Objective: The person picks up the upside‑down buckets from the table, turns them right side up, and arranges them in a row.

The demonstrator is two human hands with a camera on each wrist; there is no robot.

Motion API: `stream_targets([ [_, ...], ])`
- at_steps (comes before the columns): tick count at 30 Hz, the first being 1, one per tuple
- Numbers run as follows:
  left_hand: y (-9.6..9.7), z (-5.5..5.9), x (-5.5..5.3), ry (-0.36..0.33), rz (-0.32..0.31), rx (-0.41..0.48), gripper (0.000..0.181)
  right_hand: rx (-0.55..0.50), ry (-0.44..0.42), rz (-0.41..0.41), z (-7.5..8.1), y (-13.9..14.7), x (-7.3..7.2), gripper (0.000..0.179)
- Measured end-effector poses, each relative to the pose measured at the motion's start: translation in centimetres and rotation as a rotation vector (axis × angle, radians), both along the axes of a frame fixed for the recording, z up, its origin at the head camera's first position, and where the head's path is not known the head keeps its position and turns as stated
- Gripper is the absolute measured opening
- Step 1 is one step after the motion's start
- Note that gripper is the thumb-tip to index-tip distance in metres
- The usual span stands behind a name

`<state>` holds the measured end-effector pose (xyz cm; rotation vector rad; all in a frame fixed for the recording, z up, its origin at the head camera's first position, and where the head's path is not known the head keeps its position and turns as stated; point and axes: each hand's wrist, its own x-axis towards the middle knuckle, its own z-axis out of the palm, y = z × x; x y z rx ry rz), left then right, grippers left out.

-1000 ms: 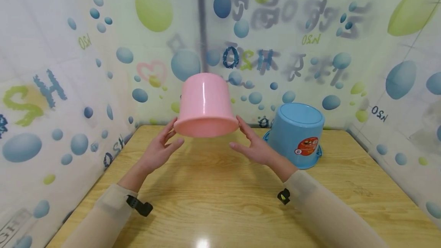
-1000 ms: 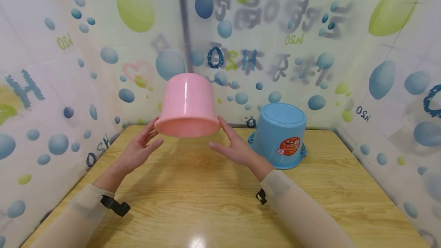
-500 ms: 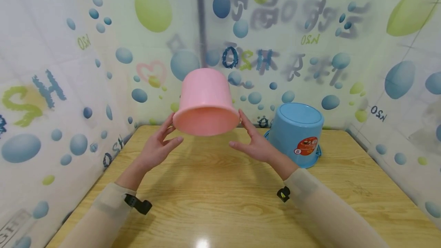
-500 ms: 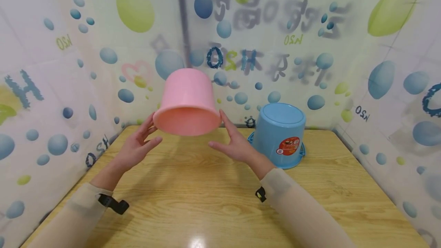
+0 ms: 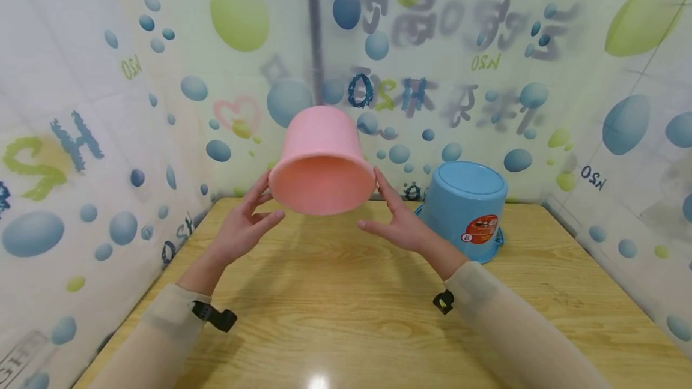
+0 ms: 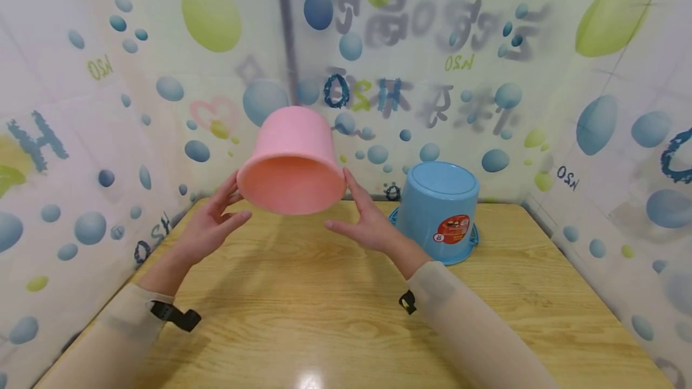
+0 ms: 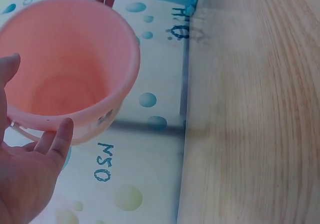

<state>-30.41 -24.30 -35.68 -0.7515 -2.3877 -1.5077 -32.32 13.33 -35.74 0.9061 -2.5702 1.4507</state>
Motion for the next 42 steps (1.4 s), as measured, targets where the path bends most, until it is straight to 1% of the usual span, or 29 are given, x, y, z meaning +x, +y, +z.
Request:
stream_targets([
  [3,0.1,0.2,0.0,0.012,-0.005,0.004,0.089,-0.028,0.018,0.019,0.0,-0.1,-0.1,0.115],
  [6,0.2,0.3,-0.1,0.001,-0.022,0.020,0.089,-0.100,0.025,0.075,0.2,-0.3,-0.4,0.116],
  [10,0.2,0.3,-0.2,-0.016,-0.004,0.031,0.094,-0.207,-0.011,0.158,0.5,-0.6,-0.6,0.117],
  [12,0.1,0.3,-0.2,-0.013,0.009,0.024,0.098,-0.238,-0.026,0.181,0.6,-0.6,-0.6,0.117],
  [13,0.1,0.3,-0.2,-0.016,0.009,0.026,0.099,-0.250,-0.029,0.187,0.7,-0.5,-0.6,0.118],
  [15,0.1,0.3,-0.4,0.001,-0.018,0.026,0.100,-0.261,-0.020,0.195,0.9,-0.3,-0.5,0.122],
  [18,0.2,0.3,-0.6,0.036,-0.048,0.010,0.102,-0.257,0.002,0.191,1.2,-0.1,-0.6,0.128],
  [20,0.3,0.2,-0.7,0.059,-0.050,-0.004,0.103,-0.241,0.009,0.174,1.3,0.1,-0.7,0.131],
  [23,0.4,0.2,-0.6,0.078,-0.020,-0.037,0.102,-0.229,-0.004,0.138,1.3,0.3,-0.7,0.130],
  [26,0.7,0.3,-0.6,0.087,0.027,-0.079,0.099,-0.236,-0.029,0.103,1.3,0.5,-0.6,0.128],
  [29,1.0,0.4,-0.4,0.086,0.077,-0.113,0.097,-0.245,-0.044,0.095,1.4,0.5,-0.5,0.124],
  [31,1.1,0.5,-0.4,0.080,0.097,-0.121,0.097,-0.250,-0.052,0.095,1.4,0.5,-0.5,0.122],
  [37,1.6,0.7,-0.5,0.063,0.110,-0.097,0.097,-0.256,-0.101,0.072,1.4,0.7,-0.6,0.114],
  [40,1.9,0.8,-0.7,0.035,0.100,-0.044,0.094,-0.263,-0.122,0.071,1.5,0.8,-0.6,0.112],
  [42,2.1,0.9,-0.8,0.012,0.074,0.009,0.092,-0.267,-0.129,0.074,1.4,0.9,-0.7,0.112],
])
